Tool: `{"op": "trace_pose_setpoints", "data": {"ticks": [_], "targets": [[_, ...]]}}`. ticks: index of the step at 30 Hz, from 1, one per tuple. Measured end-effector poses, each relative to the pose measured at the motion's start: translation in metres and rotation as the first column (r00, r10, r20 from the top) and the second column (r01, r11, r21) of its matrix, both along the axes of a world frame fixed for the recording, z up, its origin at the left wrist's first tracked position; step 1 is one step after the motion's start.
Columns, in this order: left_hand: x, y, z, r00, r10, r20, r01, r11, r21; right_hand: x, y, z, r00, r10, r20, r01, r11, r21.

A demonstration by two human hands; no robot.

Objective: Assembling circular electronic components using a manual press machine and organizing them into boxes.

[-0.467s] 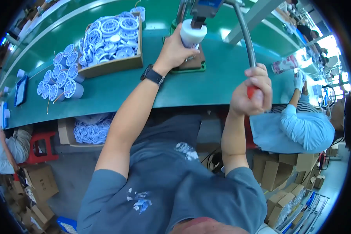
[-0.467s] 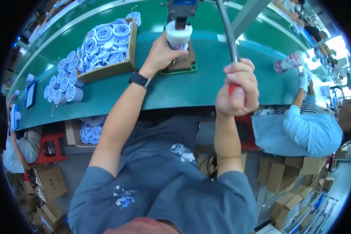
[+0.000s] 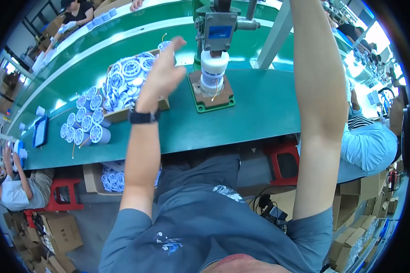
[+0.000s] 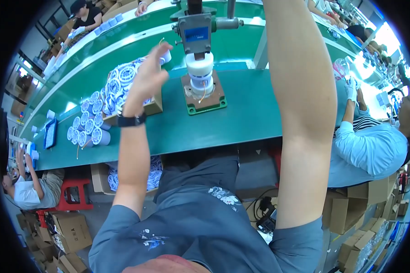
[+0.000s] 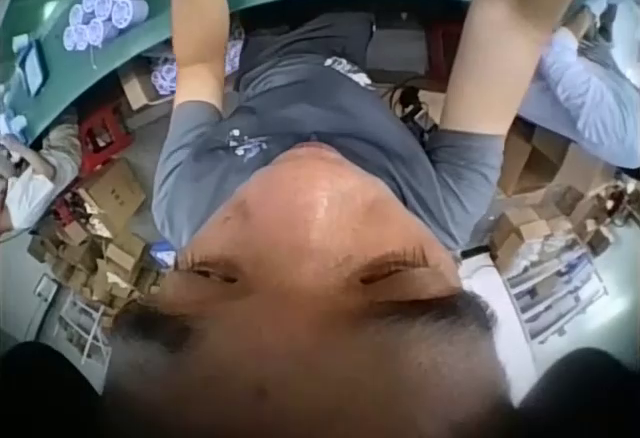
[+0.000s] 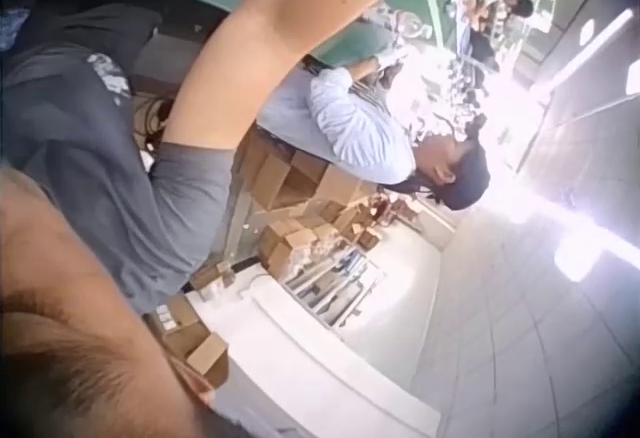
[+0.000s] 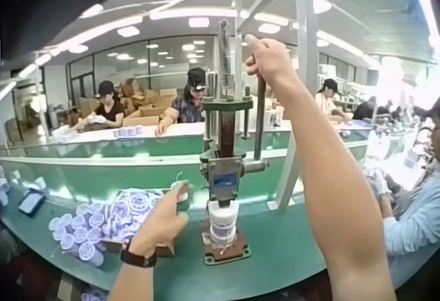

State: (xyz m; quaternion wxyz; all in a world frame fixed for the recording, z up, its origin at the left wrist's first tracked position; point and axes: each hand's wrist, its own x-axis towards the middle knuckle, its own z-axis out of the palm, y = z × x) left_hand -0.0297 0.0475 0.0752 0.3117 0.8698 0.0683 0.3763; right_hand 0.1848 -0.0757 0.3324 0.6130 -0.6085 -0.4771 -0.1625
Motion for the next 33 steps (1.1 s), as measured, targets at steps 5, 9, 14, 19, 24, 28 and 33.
{"op": "trace_pose_setpoints", "data": {"ticks": [5, 9, 14, 19, 24, 28, 33], "targets": [[0.065, 0.15, 0.026, 0.684, 0.462, -0.565, -0.194, 0.861, 0.469, -0.026, -0.007, -0.071, 0.976, -0.032, 0.214, -0.022, 0.969, 0.244], [0.097, 0.179, -0.023, 0.612, 0.429, -0.665, -0.044, 0.858, 0.513, -0.084, -0.076, -0.189, 0.997, -0.067, 0.023, 0.06, 0.972, 0.226], [0.108, 0.16, -0.043, 0.492, 0.399, -0.774, 0.042, 0.877, 0.478, -0.124, -0.057, -0.305, 0.987, -0.05, -0.15, 0.022, 0.983, -0.18], [0.107, 0.153, -0.035, 0.511, 0.372, -0.775, -0.034, 0.91, 0.414, -0.125, -0.025, -0.316, 0.985, -0.026, -0.171, 0.012, 0.996, -0.085], [0.1, 0.167, -0.03, 0.719, 0.363, -0.592, -0.189, 0.923, 0.336, -0.122, -0.02, -0.308, 0.958, -0.064, -0.279, 0.058, 0.998, -0.028], [0.08, 0.175, 0.016, 0.882, 0.308, -0.357, -0.327, 0.945, 0.008, -0.12, -0.032, -0.309, 0.961, -0.215, -0.176, 0.208, 0.977, -0.053], [-0.017, 0.096, 0.096, 0.937, 0.09, -0.337, -0.011, 0.974, 0.228, -0.073, -0.088, -0.316, 0.886, -0.42, -0.194, 0.417, 0.907, -0.059]]}}
